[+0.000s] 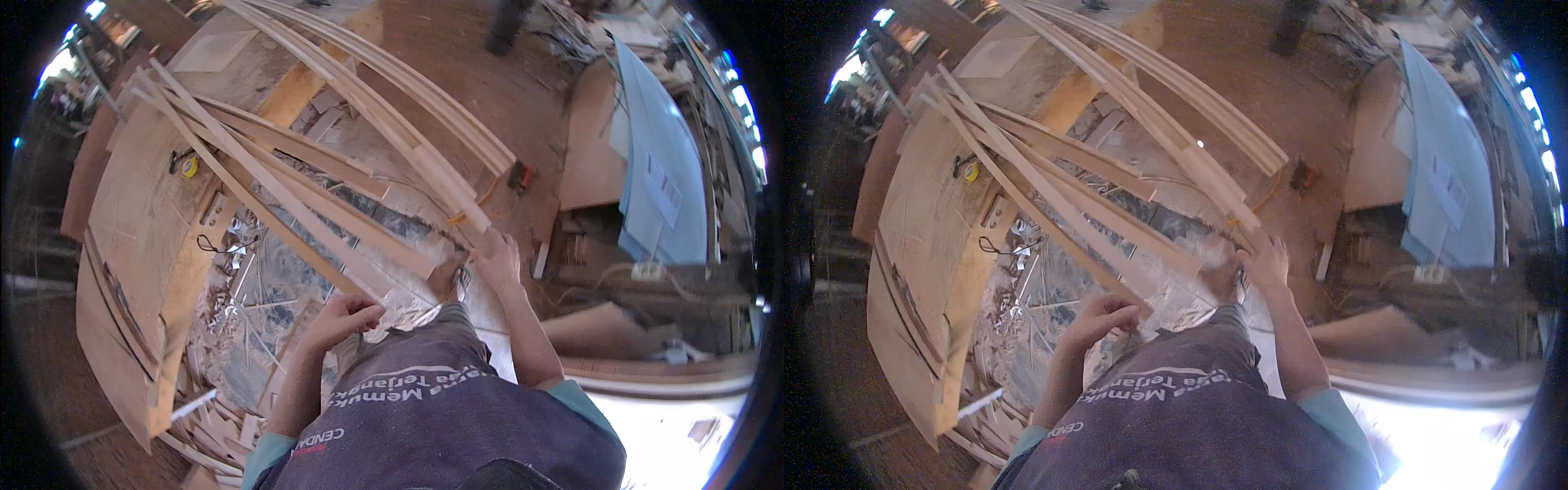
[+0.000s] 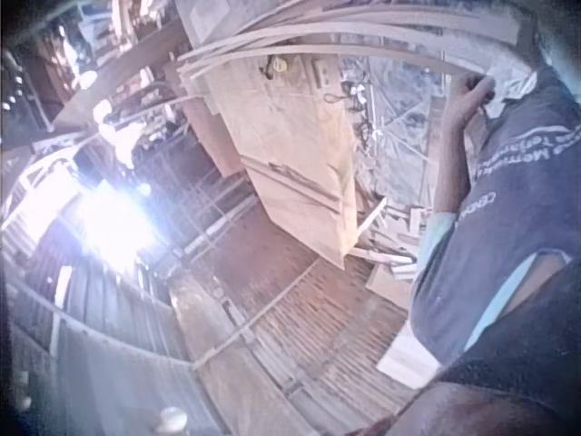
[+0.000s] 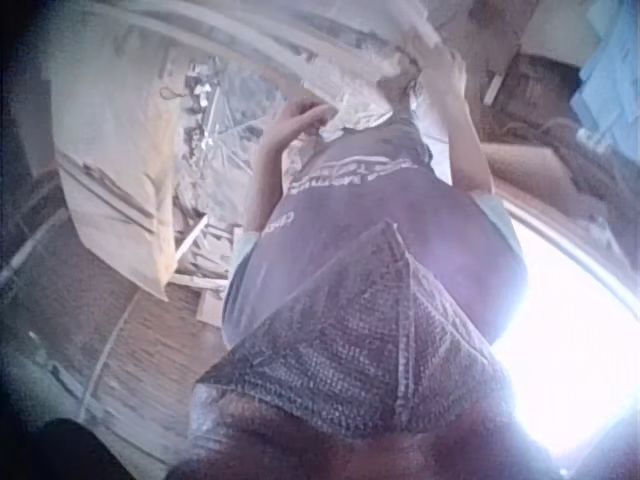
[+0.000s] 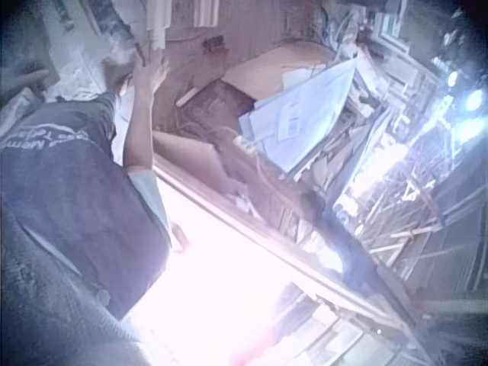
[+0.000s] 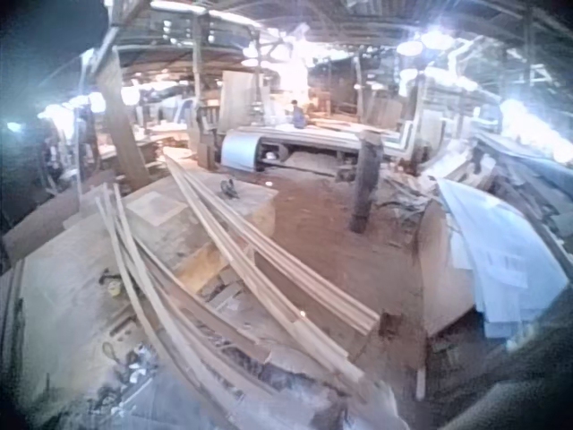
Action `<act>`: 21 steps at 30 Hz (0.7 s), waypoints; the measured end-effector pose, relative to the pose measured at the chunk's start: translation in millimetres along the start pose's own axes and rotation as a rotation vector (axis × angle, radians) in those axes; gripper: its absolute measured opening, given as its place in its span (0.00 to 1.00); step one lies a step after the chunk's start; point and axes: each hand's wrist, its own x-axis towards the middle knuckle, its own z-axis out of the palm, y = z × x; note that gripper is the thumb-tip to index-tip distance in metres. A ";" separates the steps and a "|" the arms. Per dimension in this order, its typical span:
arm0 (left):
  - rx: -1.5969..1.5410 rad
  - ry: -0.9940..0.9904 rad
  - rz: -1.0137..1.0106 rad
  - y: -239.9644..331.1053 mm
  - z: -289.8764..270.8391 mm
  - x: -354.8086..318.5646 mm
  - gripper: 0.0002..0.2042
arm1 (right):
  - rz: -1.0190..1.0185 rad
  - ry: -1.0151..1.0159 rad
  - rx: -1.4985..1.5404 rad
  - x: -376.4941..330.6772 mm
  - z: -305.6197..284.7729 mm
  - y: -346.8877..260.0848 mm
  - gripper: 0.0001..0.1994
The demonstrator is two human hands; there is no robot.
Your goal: The person assembles a wooden frame by joining long wooden planks with smaller cross pieces. They use a hammer to drive nails into the joints and a tape measure to check dimensions. The person repeatedly picks up planks, aligns them, and secures them together on a workbench.
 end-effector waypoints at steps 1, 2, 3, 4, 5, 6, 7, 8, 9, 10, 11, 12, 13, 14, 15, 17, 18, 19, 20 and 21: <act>-0.018 0.032 0.001 7.6 18.5 15.7 0.23 | -0.023 -0.037 -0.007 19.3 -1.9 9.6 0.36; -0.040 0.069 -0.002 11.7 38.5 30.4 0.23 | -0.048 -0.081 -0.014 35.3 -0.4 17.6 0.38; -0.057 0.102 -0.012 24.8 58.3 40.1 0.23 | -0.067 -0.128 -0.019 46.8 2.9 23.5 0.41; -0.046 0.119 -0.050 41.5 78.3 51.1 0.24 | -0.061 -0.216 0.004 58.7 5.2 30.1 0.41; -0.067 0.134 -0.041 46.3 97.3 60.4 0.24 | -0.053 -0.305 0.028 68.9 6.8 32.7 0.41; -0.090 0.152 -0.021 41.9 113.0 76.2 0.24 | -0.086 -0.360 0.022 80.8 5.8 30.1 0.41; -0.115 0.163 0.008 36.4 127.2 94.8 0.24 | -0.116 -0.412 0.014 92.6 3.8 29.5 0.41; -0.171 0.183 0.034 28.2 140.4 112.6 0.24 | -0.178 -0.438 -0.021 95.1 2.3 27.9 0.41; -0.154 0.250 0.058 34.4 155.0 124.2 0.23 | -0.236 -0.473 -0.062 94.9 -1.3 30.0 0.41; -0.134 0.317 0.080 42.8 164.3 138.7 0.23 | -0.242 -0.529 -0.093 103.3 -4.6 30.6 0.39; -0.111 0.381 0.090 49.9 172.2 150.4 0.23 | -0.242 -0.590 -0.122 110.4 -7.5 28.4 0.37; -0.093 0.431 0.079 51.2 175.4 167.3 0.24 | -0.242 -0.643 -0.149 117.8 -8.1 27.3 0.35; -0.183 0.482 0.075 53.0 180.0 183.7 0.25 | -0.309 -0.632 -0.125 121.6 -6.0 30.1 0.36; -0.272 0.527 0.073 55.4 184.2 202.9 0.27 | -0.368 -0.617 -0.101 126.1 -1.0 35.2 0.37; -0.358 0.569 0.070 57.1 185.0 221.6 0.29 | -0.424 -0.603 -0.074 130.3 2.1 38.5 0.39; -0.355 0.734 0.044 54.1 175.4 260.5 0.32 | -0.334 -0.654 -0.008 137.9 -5.9 26.8 0.39; -0.352 0.810 0.030 50.6 169.9 281.2 0.34 | -0.281 -0.675 0.021 141.2 -8.6 22.1 0.39; -0.355 0.896 -0.033 43.3 163.6 304.4 0.38 | -0.284 -0.687 -0.007 145.5 -6.0 21.1 0.39; -0.353 0.975 -0.098 34.1 157.7 328.5 0.42 | -0.281 -0.697 -0.034 149.5 -3.1 21.4 0.40; -0.345 1.055 -0.161 33.9 150.6 341.6 0.46 | -0.280 -0.705 -0.057 152.4 0.3 20.7 0.40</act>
